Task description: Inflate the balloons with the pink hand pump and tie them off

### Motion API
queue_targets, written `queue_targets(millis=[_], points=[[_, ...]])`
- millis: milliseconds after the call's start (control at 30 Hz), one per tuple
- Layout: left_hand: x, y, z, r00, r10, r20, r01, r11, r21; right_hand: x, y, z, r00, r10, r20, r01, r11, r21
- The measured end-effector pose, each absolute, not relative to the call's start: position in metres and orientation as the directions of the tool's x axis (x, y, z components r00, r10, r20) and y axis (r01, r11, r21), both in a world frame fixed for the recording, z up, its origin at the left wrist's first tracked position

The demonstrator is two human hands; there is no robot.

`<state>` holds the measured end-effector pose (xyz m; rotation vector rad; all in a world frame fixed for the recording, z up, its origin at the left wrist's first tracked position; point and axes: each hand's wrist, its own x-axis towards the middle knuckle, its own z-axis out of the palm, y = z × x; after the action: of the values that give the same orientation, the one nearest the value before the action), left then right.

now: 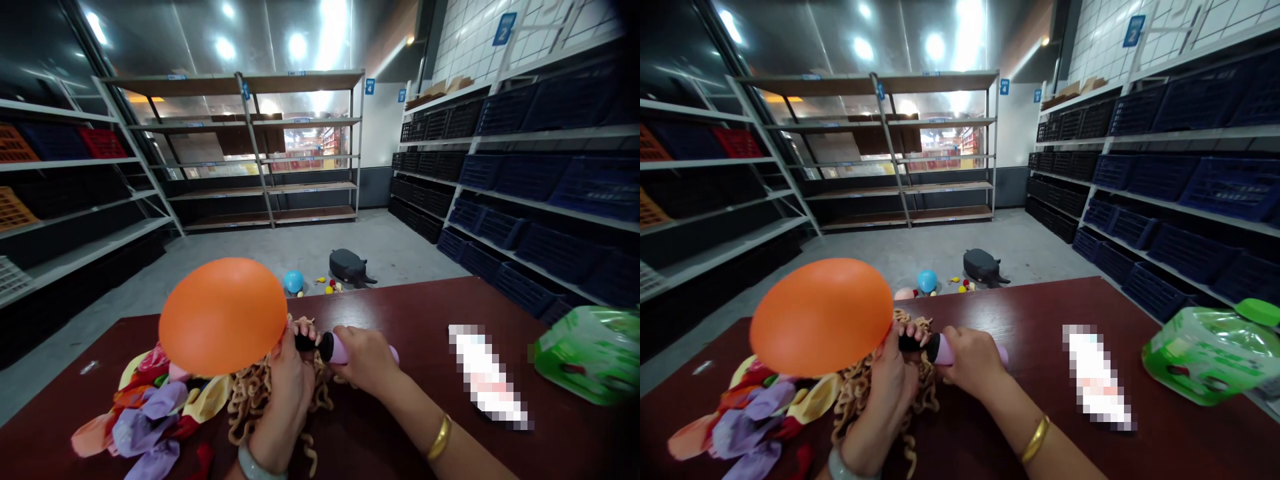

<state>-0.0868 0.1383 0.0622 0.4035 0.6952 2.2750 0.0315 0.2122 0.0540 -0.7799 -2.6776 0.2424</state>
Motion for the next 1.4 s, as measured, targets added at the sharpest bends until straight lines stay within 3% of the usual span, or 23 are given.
queue_targets(millis=[433,700,900,1167,1400], points=[[-0.181,0.106,0.097,-0.835,0.534,0.132,-0.397,-0.752,0.527,0.038,0.230,0.062,-0.783,0.553,0.286,0.515,0.833,-0.202],[-0.129,0.135,0.072,-0.771,0.629,0.097,-0.483,-0.678,0.553,0.038,0.227,0.060,-0.763,0.592,0.259,0.570,0.806,-0.163],[-0.087,0.144,0.061,-0.663,0.744,0.078,-0.581,-0.578,0.573,0.033,0.214,0.057,-0.770,0.582,0.262,0.533,0.812,-0.238],[-0.112,0.140,0.074,-0.705,0.704,0.091,-0.508,-0.590,0.627,0.030,0.217,0.059,-0.782,0.569,0.254,0.504,0.818,-0.278],[-0.180,0.114,0.096,-0.797,0.590,0.128,-0.428,-0.703,0.568,0.036,0.228,0.063,-0.782,0.579,0.230,0.529,0.812,-0.244]])
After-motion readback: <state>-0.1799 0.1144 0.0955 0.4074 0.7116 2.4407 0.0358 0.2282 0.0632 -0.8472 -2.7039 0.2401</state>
